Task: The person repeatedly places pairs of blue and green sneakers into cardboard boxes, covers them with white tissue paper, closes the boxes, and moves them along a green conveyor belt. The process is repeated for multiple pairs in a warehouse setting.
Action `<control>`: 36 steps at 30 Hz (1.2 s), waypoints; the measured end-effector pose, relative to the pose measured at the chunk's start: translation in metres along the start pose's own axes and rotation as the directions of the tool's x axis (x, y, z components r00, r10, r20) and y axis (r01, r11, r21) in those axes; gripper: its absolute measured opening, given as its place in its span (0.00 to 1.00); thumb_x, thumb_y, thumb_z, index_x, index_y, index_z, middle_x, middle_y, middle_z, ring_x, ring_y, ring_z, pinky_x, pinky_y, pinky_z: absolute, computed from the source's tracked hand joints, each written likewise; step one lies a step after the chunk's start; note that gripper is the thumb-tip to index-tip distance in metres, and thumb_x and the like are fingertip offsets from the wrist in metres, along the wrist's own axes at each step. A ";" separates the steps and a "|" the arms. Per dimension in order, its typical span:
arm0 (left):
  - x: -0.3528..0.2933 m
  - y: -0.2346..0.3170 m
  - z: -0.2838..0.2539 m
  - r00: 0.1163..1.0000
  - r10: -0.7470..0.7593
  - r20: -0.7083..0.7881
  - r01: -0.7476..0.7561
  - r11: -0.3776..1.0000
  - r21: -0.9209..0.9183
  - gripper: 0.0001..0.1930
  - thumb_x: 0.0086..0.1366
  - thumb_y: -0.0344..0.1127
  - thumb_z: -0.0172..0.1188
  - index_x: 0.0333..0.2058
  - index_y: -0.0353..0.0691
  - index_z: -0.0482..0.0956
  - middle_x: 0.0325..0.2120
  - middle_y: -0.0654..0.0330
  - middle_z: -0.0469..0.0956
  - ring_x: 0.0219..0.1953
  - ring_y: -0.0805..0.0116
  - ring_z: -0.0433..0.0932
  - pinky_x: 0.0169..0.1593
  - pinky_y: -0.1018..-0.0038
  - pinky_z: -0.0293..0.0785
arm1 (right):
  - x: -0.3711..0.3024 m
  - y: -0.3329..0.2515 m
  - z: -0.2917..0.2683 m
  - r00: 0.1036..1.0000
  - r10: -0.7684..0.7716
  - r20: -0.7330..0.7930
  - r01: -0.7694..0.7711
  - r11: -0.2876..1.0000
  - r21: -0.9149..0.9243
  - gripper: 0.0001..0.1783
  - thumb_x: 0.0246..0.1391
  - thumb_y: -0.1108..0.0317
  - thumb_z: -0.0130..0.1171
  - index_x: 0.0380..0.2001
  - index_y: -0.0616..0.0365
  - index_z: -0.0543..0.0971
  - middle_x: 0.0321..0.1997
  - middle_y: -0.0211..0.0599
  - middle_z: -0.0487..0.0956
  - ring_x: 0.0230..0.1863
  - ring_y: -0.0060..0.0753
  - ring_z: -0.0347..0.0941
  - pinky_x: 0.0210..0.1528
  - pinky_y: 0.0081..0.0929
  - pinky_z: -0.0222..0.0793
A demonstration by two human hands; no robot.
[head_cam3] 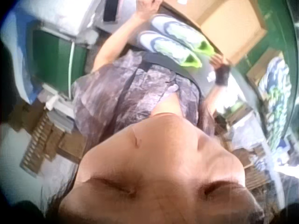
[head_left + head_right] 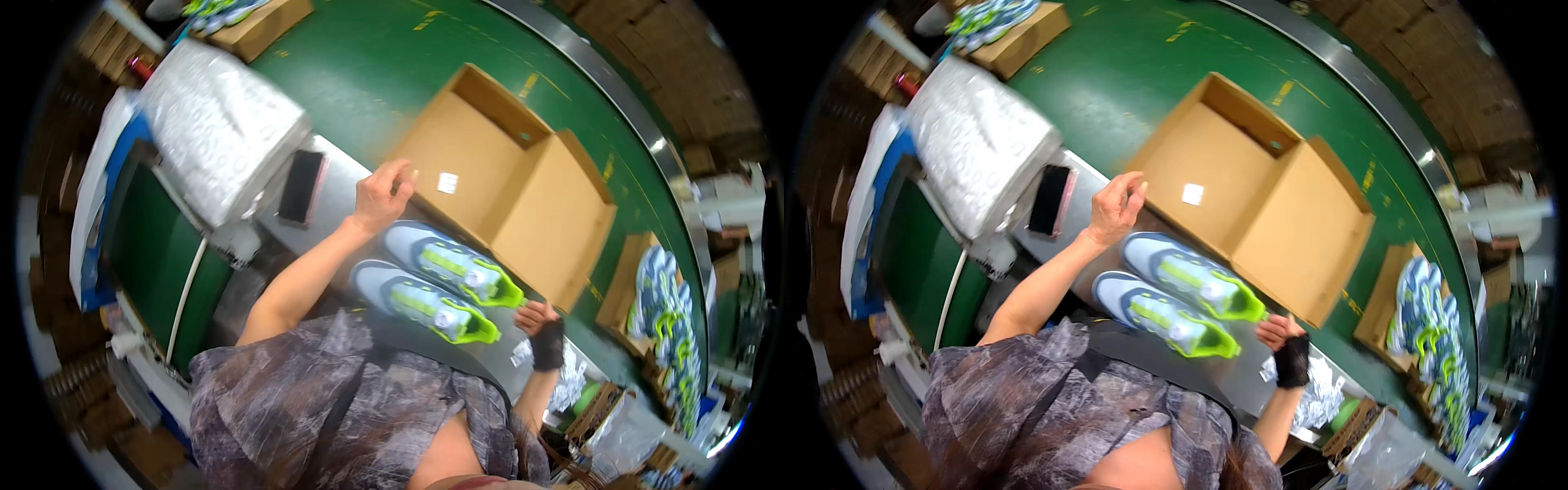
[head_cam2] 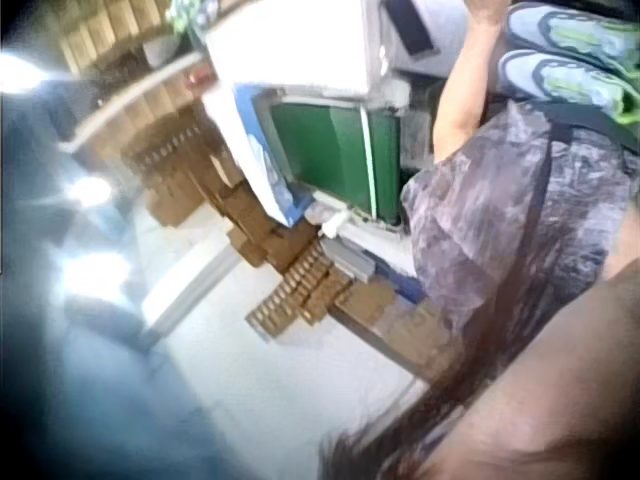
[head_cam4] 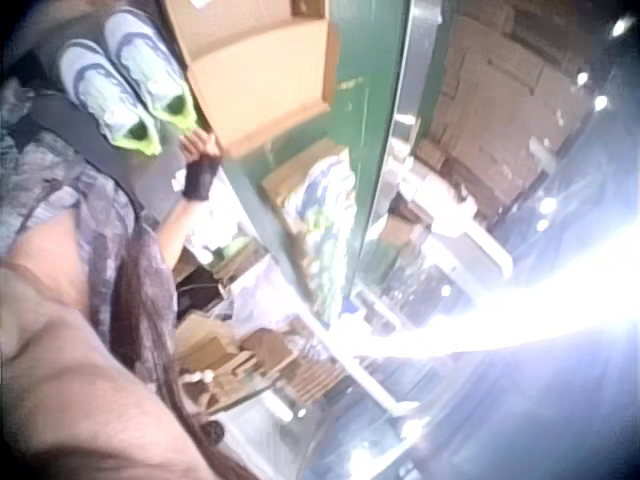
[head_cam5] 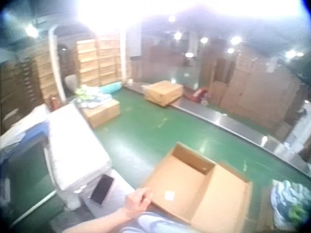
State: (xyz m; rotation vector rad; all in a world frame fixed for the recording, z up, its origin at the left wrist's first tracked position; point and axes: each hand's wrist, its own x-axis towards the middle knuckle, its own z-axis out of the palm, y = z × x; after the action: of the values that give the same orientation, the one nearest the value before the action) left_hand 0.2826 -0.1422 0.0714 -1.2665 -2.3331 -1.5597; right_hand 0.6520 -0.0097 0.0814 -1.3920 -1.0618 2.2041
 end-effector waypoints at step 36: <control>0.165 -0.025 -0.277 0.998 -0.059 -0.033 0.055 0.993 -0.108 0.11 0.63 0.38 0.42 0.30 0.35 0.66 0.19 0.48 0.72 0.24 0.55 0.74 0.28 0.65 0.68 | 0.114 0.013 0.312 0.567 -0.402 0.719 0.802 0.068 -0.594 0.46 0.34 0.65 0.68 0.57 0.56 0.55 0.59 0.52 0.58 0.56 0.52 0.59 0.53 0.40 0.59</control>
State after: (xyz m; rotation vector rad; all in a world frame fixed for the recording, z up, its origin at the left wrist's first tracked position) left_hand 0.0555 -0.2676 0.2635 -1.1916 -2.3125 -1.7316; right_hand 0.3273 -0.0784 0.0766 -0.3751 -2.6780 1.0837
